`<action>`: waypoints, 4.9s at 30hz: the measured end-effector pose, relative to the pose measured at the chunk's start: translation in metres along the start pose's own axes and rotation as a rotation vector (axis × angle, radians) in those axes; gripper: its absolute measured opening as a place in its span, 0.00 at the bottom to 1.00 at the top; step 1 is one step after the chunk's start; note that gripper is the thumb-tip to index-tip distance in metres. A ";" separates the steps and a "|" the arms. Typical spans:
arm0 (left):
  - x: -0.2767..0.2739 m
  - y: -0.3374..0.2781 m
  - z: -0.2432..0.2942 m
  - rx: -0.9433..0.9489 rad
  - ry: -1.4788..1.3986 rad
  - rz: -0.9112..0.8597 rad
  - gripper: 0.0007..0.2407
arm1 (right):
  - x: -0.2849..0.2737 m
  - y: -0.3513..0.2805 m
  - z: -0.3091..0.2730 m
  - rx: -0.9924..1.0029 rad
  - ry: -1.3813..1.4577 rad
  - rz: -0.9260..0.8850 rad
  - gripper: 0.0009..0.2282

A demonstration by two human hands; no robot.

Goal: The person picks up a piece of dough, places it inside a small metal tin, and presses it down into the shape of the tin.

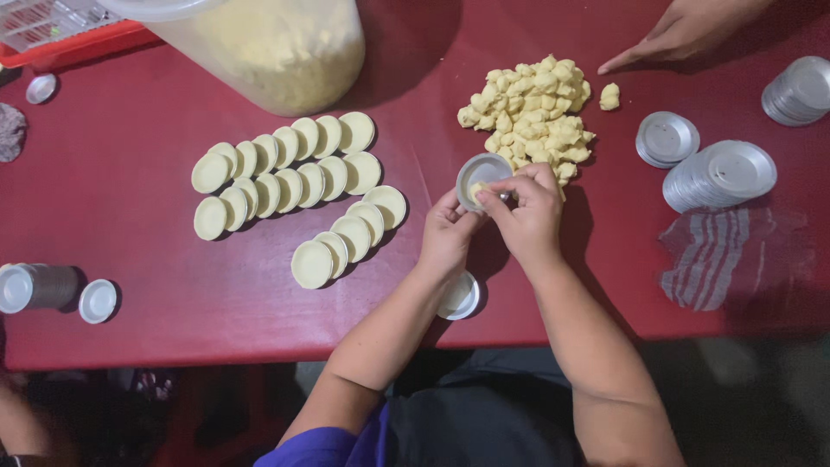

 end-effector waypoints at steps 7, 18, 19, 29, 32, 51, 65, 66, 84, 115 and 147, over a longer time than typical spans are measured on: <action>-0.005 -0.005 -0.013 0.051 0.096 -0.072 0.24 | 0.005 -0.015 0.022 0.345 0.462 0.008 0.22; 0.013 -0.023 0.016 0.129 0.317 -0.098 0.13 | -0.017 -0.022 0.013 0.326 -0.044 -0.194 0.07; 0.013 -0.021 0.015 0.125 0.317 -0.095 0.13 | -0.019 -0.022 0.016 0.330 -0.044 -0.196 0.07; -0.013 0.000 0.015 0.092 0.718 -0.031 0.10 | -0.011 -0.027 0.030 0.173 -0.243 -0.284 0.26; -0.016 0.004 0.018 -0.022 0.595 -0.063 0.13 | -0.021 -0.021 0.009 0.112 -0.256 -0.277 0.21; -0.002 -0.008 0.024 -0.063 0.823 -0.237 0.10 | -0.037 -0.020 0.018 -0.255 -0.228 -0.231 0.14; -0.006 -0.011 0.020 0.004 0.931 -0.336 0.09 | -0.039 -0.027 0.019 -0.309 -0.321 -0.189 0.18; -0.006 -0.011 0.020 -0.003 0.901 -0.333 0.08 | -0.041 -0.026 0.017 -0.303 -0.312 -0.200 0.19; -0.010 -0.008 0.014 -0.088 0.936 -0.364 0.10 | -0.037 -0.028 0.015 -0.318 -0.393 -0.224 0.19; -0.023 -0.007 0.011 -0.129 1.072 -0.382 0.17 | -0.039 -0.025 0.012 -0.327 -0.452 -0.243 0.17; -0.020 -0.012 0.024 -0.072 1.093 -0.511 0.10 | -0.048 -0.023 0.001 -0.334 -0.433 -0.284 0.20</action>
Point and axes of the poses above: each hand's wrist, its own y-axis towards the middle knuckle, its own x-axis out of the palm, z = x × y, the point moved 1 cm from there along y, towards the middle knuckle, and after that the axes turned 7 degrees about -z, right-handed, at the moved point
